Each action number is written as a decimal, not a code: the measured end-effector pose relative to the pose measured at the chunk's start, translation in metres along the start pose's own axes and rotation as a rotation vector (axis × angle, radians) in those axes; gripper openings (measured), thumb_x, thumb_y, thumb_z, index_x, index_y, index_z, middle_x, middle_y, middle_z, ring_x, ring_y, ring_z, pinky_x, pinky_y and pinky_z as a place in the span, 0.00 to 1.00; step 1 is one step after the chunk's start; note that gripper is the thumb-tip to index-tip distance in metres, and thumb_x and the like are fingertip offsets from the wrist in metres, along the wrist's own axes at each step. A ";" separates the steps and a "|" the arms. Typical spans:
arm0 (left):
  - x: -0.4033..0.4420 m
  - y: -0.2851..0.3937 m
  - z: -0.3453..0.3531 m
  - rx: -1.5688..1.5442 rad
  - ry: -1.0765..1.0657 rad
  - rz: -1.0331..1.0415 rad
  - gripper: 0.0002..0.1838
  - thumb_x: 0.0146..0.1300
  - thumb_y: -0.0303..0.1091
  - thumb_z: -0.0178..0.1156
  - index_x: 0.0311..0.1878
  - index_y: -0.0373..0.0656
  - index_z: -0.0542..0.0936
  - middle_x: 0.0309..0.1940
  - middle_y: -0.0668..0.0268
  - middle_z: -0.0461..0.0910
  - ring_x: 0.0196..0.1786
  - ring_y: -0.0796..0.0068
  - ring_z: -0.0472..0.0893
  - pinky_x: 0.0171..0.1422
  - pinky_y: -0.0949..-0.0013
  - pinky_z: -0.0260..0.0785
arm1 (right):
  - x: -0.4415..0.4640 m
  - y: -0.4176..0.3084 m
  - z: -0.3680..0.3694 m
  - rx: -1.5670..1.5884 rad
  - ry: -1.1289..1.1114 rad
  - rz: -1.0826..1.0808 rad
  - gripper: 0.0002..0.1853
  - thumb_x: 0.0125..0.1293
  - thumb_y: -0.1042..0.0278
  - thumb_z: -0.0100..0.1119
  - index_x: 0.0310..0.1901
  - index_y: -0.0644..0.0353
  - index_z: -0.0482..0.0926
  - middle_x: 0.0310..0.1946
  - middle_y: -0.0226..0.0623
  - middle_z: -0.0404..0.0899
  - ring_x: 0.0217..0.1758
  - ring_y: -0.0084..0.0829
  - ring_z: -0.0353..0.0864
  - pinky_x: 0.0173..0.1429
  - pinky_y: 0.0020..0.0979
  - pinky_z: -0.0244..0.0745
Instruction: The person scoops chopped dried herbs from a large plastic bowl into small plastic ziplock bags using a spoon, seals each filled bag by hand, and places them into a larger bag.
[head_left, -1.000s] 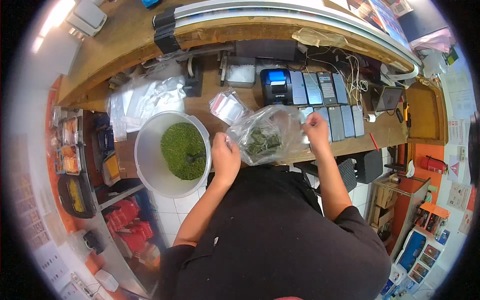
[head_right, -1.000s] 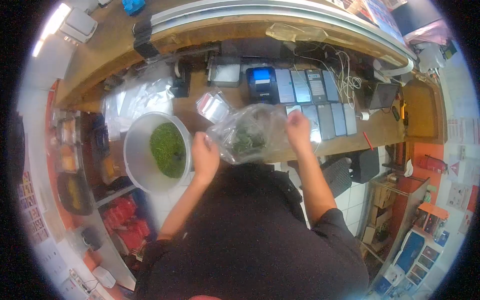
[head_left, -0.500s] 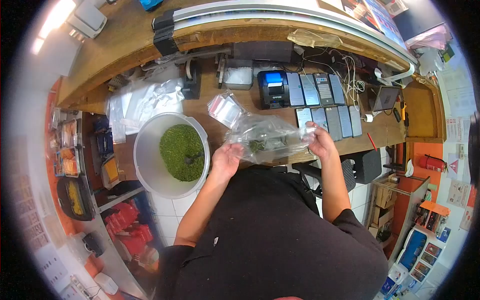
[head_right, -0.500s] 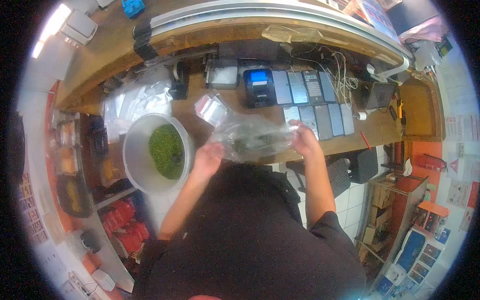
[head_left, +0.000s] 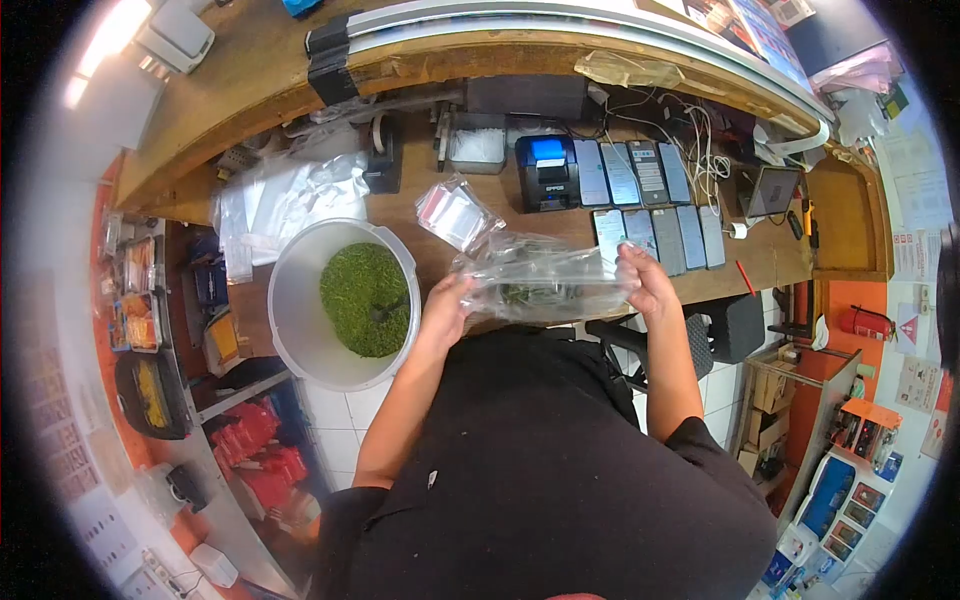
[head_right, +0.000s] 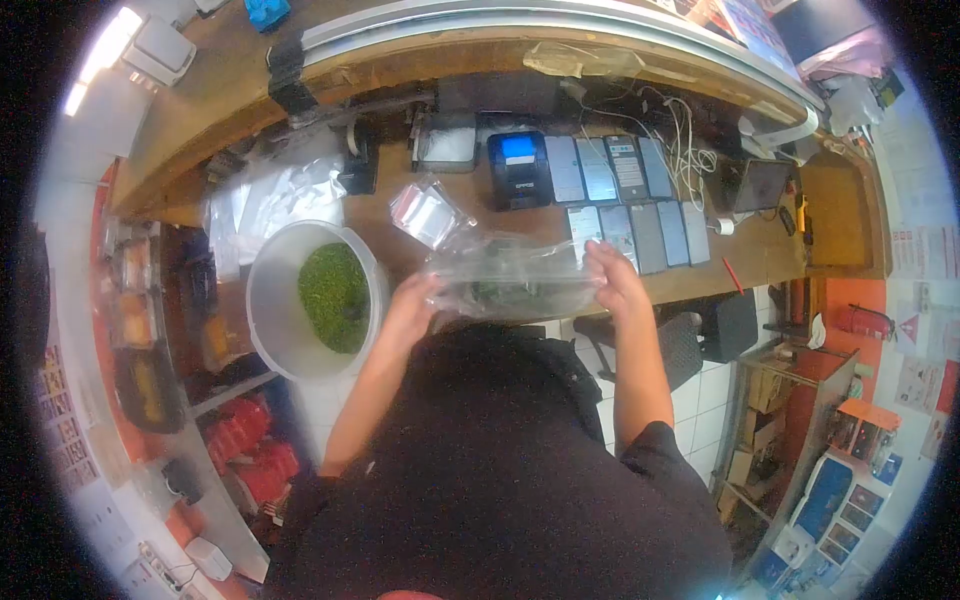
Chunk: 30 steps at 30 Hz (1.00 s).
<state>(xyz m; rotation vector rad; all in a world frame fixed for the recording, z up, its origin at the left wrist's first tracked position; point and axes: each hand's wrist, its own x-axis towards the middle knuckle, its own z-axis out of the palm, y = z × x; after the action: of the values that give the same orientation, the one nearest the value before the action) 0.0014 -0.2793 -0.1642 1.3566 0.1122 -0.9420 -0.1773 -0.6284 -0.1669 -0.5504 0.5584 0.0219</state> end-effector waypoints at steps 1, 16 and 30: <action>0.000 -0.001 0.000 -0.345 -0.034 -0.072 0.14 0.73 0.33 0.57 0.57 0.35 0.79 0.47 0.61 0.83 0.48 0.67 0.81 0.53 0.64 0.73 | 0.000 0.003 -0.006 0.026 -0.095 0.057 0.09 0.69 0.71 0.66 0.47 0.57 0.77 0.35 0.27 0.80 0.38 0.23 0.82 0.46 0.26 0.80; -0.008 0.039 0.038 0.520 0.160 0.257 0.09 0.63 0.30 0.61 0.39 0.32 0.77 0.18 0.55 0.78 0.19 0.67 0.80 0.28 0.63 0.75 | 0.010 0.090 0.134 -1.442 -0.064 -0.456 0.08 0.61 0.71 0.60 0.42 0.61 0.81 0.39 0.44 0.84 0.47 0.42 0.83 0.53 0.40 0.76; -0.021 0.040 0.025 0.909 0.308 0.546 0.28 0.56 0.28 0.66 0.58 0.34 0.67 0.49 0.40 0.76 0.53 0.35 0.77 0.56 0.46 0.71 | 0.060 0.042 0.139 -1.710 0.146 0.180 0.20 0.67 0.57 0.64 0.51 0.67 0.85 0.48 0.47 0.85 0.38 0.36 0.89 0.34 0.31 0.83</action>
<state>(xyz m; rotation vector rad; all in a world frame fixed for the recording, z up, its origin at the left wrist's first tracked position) 0.0018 -0.2938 -0.1146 2.2093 -0.4915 -0.2877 -0.0639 -0.5299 -0.1194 -2.1672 0.6374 0.6838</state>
